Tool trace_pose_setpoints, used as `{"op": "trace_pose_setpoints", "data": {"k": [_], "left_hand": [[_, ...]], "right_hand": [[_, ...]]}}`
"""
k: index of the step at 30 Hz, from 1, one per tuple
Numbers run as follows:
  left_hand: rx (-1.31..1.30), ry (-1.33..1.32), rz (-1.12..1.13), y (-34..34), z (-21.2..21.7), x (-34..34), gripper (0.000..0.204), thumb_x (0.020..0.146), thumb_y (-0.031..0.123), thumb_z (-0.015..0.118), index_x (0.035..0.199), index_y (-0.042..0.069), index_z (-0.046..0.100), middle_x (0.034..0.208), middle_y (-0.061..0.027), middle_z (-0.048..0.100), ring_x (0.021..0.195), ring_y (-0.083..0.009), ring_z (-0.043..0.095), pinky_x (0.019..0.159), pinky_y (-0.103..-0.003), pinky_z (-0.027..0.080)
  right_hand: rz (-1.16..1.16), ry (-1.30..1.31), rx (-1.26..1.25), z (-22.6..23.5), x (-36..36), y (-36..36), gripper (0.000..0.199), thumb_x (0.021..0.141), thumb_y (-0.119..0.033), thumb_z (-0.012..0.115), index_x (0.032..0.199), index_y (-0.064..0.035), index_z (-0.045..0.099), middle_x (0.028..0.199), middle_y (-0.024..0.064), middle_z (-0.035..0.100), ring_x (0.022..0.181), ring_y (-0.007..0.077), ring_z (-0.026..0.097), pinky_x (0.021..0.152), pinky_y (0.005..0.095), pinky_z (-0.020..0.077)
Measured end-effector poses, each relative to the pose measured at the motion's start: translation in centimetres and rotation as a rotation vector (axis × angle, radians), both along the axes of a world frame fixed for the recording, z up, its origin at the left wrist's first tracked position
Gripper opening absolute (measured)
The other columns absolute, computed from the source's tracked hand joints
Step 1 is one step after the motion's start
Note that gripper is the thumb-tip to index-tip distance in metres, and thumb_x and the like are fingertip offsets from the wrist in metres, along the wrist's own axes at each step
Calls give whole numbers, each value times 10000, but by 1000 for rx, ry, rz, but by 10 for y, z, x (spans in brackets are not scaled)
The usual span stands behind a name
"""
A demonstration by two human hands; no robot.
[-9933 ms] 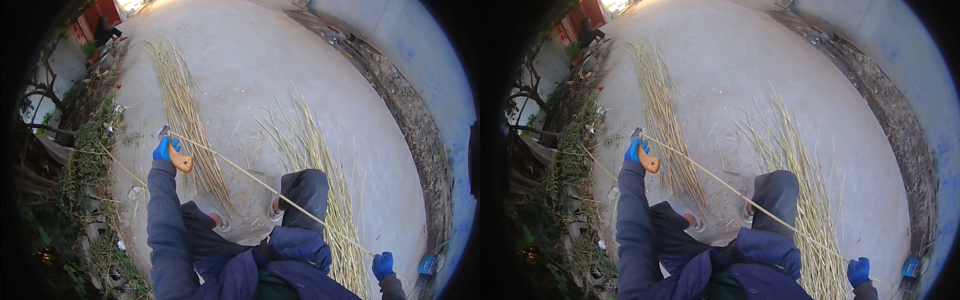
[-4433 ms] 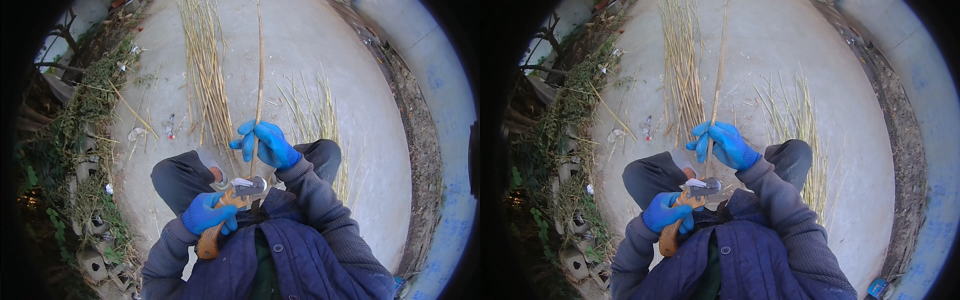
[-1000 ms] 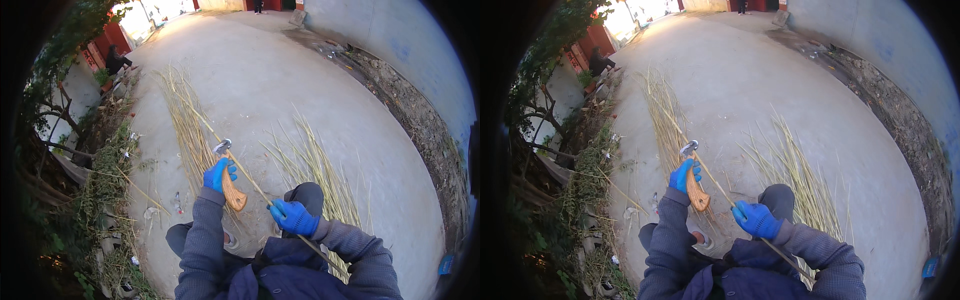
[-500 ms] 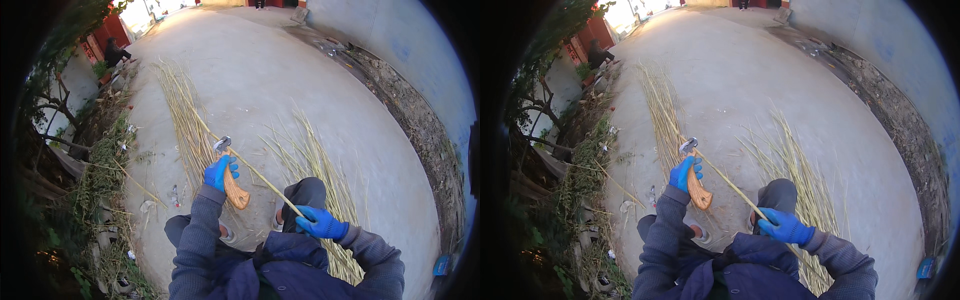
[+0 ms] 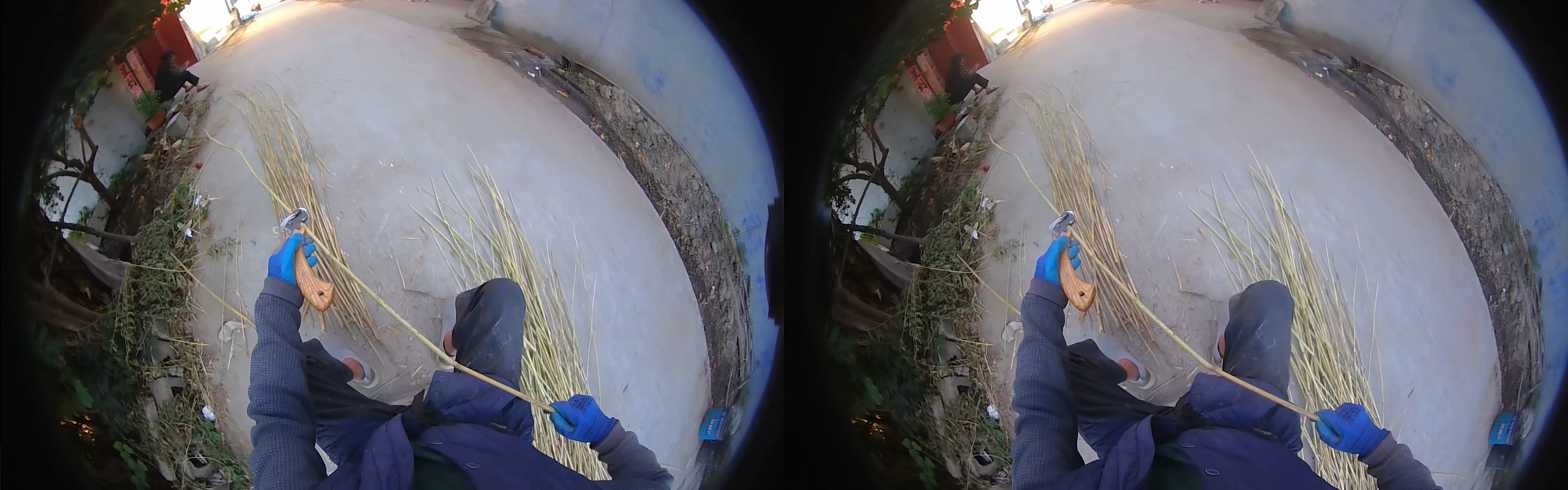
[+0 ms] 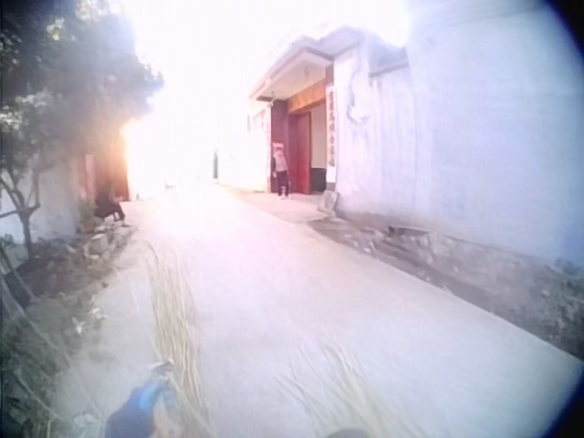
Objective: The person sits on the ground and uses pruning shears to strip and trim thin sticks one at a time. They repeatedly pick up sticks, remove side branches, and place the trimmed sticks into a growing pile on the ground.
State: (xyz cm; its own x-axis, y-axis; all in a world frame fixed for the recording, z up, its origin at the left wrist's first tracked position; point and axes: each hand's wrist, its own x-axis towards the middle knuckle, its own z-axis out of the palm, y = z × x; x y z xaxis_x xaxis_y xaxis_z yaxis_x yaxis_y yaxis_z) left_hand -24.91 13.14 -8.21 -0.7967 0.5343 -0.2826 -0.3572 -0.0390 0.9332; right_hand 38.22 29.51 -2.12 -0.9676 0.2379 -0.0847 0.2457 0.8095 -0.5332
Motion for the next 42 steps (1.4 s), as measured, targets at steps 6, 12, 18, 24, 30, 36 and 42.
{"op": "trace_pose_setpoints", "data": {"k": [6, 12, 18, 24, 30, 36, 42], "left_hand": [[114, -174, -115, 45, -4, 87, 397, 913, 238, 667, 1180, -46, 592, 1033, -140, 676, 773, -207, 662, 620, -323, 574], [25, -247, -282, 68, 2, 177, 404, 899, 234, 687, 1167, -55, 596, 1042, -158, 679, 790, -237, 669, 635, -350, 588], [61, -104, -116, 68, -10, 82, 414, 886, 256, 690, 1165, -43, 623, 994, -142, 687, 778, -233, 673, 650, -352, 579], [49, -102, -54, 67, -17, -16, 434, 892, 250, 688, 1217, -22, 590, 1014, -151, 667, 869, -240, 664, 717, -361, 583], [60, -109, -208, 91, -10, 72, 489, 894, 316, 702, 1242, -5, 583, 1058, -105, 665, 855, -177, 641, 718, -321, 560], [28, -288, -386, 96, 5, 207, 375, 917, 284, 669, 1109, -36, 632, 1026, -155, 678, 814, -250, 668, 663, -367, 584], [26, -187, -176, 80, -16, 134, 420, 917, 292, 662, 1154, -53, 623, 1026, -153, 673, 835, -247, 664, 675, -350, 579]], "right_hand": [[-191, -177, -554, 9, -66, 1, 402, 943, -241, 613, 1307, -78, 562, 804, 101, 686, 660, 205, 670, 625, 335, 540], [-303, -148, -724, -8, -201, 12, 310, 1001, -323, 512, 1159, -71, 597, 710, 64, 635, 597, 172, 619, 580, 334, 518], [-135, 92, -71, -34, -99, -15, 153, 890, -184, 637, 990, -68, 640, 572, 129, 552, 475, 299, 570, 465, 398, 457], [-160, 61, 96, -20, 56, -57, 260, 827, -115, 694, 1076, -40, 675, 581, 93, 575, 496, 248, 579, 499, 370, 467], [-625, -86, -641, 0, -17, -34, 349, 944, -173, 590, 1246, 2, 595, 838, 106, 700, 755, 175, 696, 713, 317, 550], [-518, -49, -640, -7, -152, 8, 283, 976, -231, 556, 1194, -59, 612, 814, 103, 686, 685, 214, 686, 640, 343, 548], [-288, 121, -229, -38, -101, -10, 147, 900, -145, 611, 1015, -53, 617, 648, 163, 588, 589, 337, 622, 558, 407, 506]]}}
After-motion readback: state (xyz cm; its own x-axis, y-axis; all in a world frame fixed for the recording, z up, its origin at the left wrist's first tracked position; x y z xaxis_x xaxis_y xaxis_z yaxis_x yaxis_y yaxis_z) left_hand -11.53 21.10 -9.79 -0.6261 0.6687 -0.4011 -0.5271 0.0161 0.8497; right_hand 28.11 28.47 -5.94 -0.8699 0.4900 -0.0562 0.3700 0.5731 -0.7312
